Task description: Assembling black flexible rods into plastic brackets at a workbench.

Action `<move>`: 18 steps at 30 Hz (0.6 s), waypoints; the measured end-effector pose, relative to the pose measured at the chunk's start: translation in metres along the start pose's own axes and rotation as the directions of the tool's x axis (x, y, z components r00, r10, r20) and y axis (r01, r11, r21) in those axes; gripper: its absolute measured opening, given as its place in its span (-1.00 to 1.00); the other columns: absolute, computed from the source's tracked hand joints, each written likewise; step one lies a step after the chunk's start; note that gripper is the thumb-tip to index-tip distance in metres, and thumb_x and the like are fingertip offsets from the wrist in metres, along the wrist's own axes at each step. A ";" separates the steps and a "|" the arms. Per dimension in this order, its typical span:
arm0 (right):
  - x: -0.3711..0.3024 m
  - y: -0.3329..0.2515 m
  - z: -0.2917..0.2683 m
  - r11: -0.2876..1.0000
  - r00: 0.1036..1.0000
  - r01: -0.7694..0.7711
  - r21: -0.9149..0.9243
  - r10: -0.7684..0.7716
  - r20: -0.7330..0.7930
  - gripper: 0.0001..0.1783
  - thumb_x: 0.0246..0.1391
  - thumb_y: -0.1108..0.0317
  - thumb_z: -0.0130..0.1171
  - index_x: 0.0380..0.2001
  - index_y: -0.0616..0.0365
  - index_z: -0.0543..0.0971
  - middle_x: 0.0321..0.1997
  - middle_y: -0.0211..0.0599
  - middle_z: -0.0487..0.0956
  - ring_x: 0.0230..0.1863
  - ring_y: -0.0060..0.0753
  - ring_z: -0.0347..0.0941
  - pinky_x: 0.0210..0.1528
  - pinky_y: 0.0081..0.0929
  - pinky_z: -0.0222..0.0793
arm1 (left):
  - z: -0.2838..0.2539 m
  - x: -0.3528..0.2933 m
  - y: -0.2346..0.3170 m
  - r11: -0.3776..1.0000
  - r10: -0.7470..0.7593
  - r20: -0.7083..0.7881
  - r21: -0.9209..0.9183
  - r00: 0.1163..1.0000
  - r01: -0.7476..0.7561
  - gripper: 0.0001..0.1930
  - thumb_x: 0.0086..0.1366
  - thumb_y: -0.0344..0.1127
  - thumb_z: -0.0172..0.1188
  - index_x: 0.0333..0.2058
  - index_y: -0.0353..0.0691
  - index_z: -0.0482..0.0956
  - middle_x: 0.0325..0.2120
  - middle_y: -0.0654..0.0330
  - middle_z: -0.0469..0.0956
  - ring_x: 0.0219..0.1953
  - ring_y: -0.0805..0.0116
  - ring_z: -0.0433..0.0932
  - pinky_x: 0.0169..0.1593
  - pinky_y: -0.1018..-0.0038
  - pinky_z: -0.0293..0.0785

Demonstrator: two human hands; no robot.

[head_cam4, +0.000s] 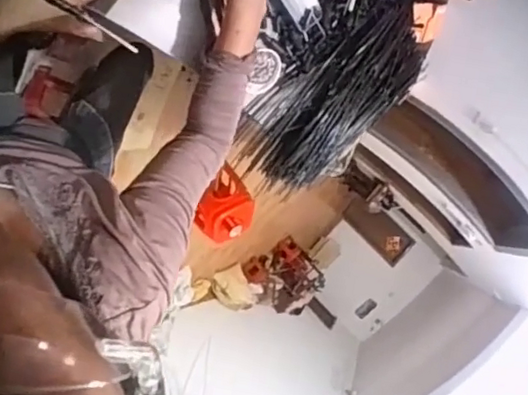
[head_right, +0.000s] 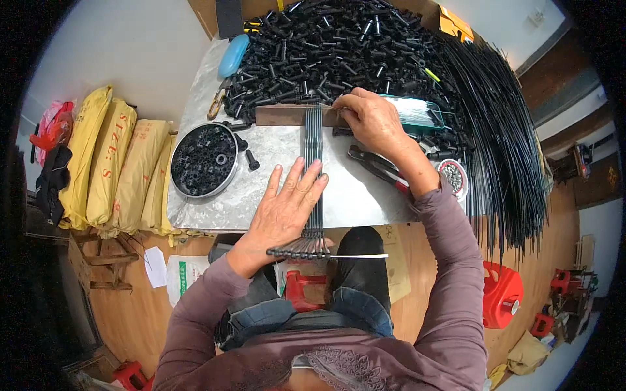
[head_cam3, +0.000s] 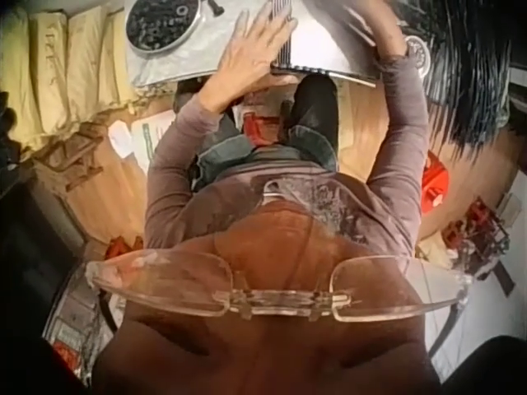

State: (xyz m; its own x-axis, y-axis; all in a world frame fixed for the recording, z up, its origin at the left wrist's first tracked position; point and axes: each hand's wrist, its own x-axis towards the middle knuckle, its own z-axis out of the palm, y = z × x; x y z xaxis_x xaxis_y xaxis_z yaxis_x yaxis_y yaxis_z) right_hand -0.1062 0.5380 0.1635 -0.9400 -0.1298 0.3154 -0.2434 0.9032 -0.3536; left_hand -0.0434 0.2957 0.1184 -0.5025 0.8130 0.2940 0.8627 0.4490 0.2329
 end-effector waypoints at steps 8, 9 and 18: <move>0.017 0.008 0.014 0.998 0.998 0.043 -0.035 -0.044 -0.036 -0.84 0.04 0.42 0.12 -0.29 0.16 0.59 -0.34 -0.25 0.51 -0.29 -0.16 0.50 -0.26 -0.33 0.41 | 0.000 0.010 -0.001 0.998 0.040 0.012 0.052 0.999 -0.041 0.03 -0.10 0.22 0.30 0.23 -0.35 0.17 0.30 -0.11 0.02 0.35 -0.09 -0.03 0.33 -0.02 -0.11; 0.018 0.008 0.017 0.997 0.997 0.071 -0.044 -0.072 -0.033 -0.85 0.04 0.41 0.12 -0.30 0.17 0.58 -0.34 -0.25 0.51 -0.28 -0.15 0.50 -0.26 -0.32 0.40 | -0.001 0.009 -0.001 0.998 0.033 0.022 0.054 0.999 -0.034 0.03 -0.10 0.23 0.29 0.23 -0.35 0.17 0.30 -0.11 0.02 0.35 -0.09 -0.03 0.33 -0.01 -0.11; 0.004 0.005 0.010 1.000 0.996 0.026 -0.002 -0.026 -0.080 -0.85 0.02 0.39 0.12 -0.33 0.11 0.61 -0.37 -0.26 0.52 -0.30 -0.14 0.49 -0.27 -0.25 0.41 | -0.003 0.006 -0.003 0.999 0.020 0.023 -0.033 1.000 -0.019 -0.12 0.10 0.19 0.11 0.24 -0.35 0.16 0.30 -0.13 0.03 0.34 -0.16 -0.02 0.33 -0.01 -0.11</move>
State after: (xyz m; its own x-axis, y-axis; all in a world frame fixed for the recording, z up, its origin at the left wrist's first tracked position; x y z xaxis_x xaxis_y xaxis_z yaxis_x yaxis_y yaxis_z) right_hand -0.1141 0.5377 0.1541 -0.9113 -0.1203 0.3937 -0.2673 0.9003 -0.3435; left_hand -0.0487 0.2980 0.1220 -0.4837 0.8303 0.2767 0.8698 0.4210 0.2573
